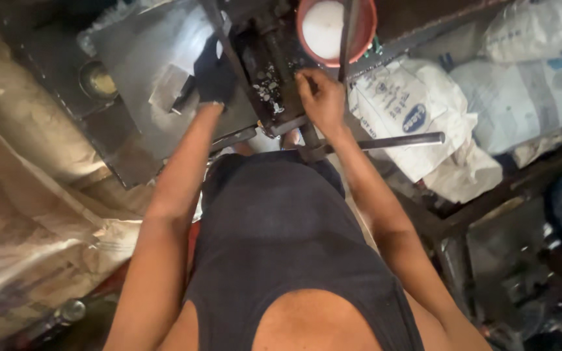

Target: The person operates a manual machine by repeatedly turning a crank handle with both hands. They periodically use a metal scraper to clear white granular material from a metal tray and feed it into the machine. The person also uses a red bowl to collect or transfer material during the process.

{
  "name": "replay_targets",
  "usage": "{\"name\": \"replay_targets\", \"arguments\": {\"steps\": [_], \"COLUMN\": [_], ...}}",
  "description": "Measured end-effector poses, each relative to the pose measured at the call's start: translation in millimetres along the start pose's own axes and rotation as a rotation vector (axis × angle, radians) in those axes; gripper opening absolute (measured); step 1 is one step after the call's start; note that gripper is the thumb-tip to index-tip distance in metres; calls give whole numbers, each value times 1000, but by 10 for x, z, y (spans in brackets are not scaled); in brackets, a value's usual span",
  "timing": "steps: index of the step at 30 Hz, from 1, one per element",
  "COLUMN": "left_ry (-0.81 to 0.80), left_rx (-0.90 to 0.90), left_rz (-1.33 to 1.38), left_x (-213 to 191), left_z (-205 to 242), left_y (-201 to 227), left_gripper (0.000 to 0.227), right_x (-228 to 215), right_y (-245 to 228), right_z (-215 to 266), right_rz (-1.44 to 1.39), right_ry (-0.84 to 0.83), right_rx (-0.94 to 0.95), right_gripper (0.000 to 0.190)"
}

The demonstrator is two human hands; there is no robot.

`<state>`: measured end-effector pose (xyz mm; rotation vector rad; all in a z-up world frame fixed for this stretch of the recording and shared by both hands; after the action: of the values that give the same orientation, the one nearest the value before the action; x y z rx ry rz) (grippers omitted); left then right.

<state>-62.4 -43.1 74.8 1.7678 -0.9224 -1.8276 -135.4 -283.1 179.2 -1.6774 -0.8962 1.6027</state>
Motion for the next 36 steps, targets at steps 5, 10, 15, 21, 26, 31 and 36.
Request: {"name": "replay_targets", "arguments": {"steps": [5,10,15,21,26,31,36], "left_ry": [-108,-282,-446,-427,-151,-162,-273], "left_rx": [156,194,352,-41,20,-122,-394], "left_rz": [243,79,-395,356,242,617,1549], "left_x": [24,-7,-816,-1258,-1151,-981,-788], "left_z": [-470,-684,-543,518,1055,968,749], "left_y": [-144,-210,-540,-801,-679,-840,-912], "left_gripper": [34,32,37,90,119,89,44], "right_x": [56,69,80,155,222,259,257], "right_y": [74,64,-44,-89,-85,-61,-138], "right_z": [10,22,-34,-49,-38,-38,14], "right_rz": [194,200,245,247,307,347,329], "right_ry": [30,27,62,79,18,-2,19], "right_rx": [-143,-93,-147,-62,17,57,60], "right_gripper": [13,13,14,24,17,16,14]}}
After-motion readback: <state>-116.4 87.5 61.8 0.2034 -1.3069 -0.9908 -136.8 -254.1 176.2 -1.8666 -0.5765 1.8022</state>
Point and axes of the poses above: each hand's wrist, its own z-axis away from the middle knuckle, its own x-axis out of the palm, y = z × x, the point moved 1 cm from there along -z, towards the middle knuckle, and after that the axes turned 9 degrees about -y, right-handed, at the moved point
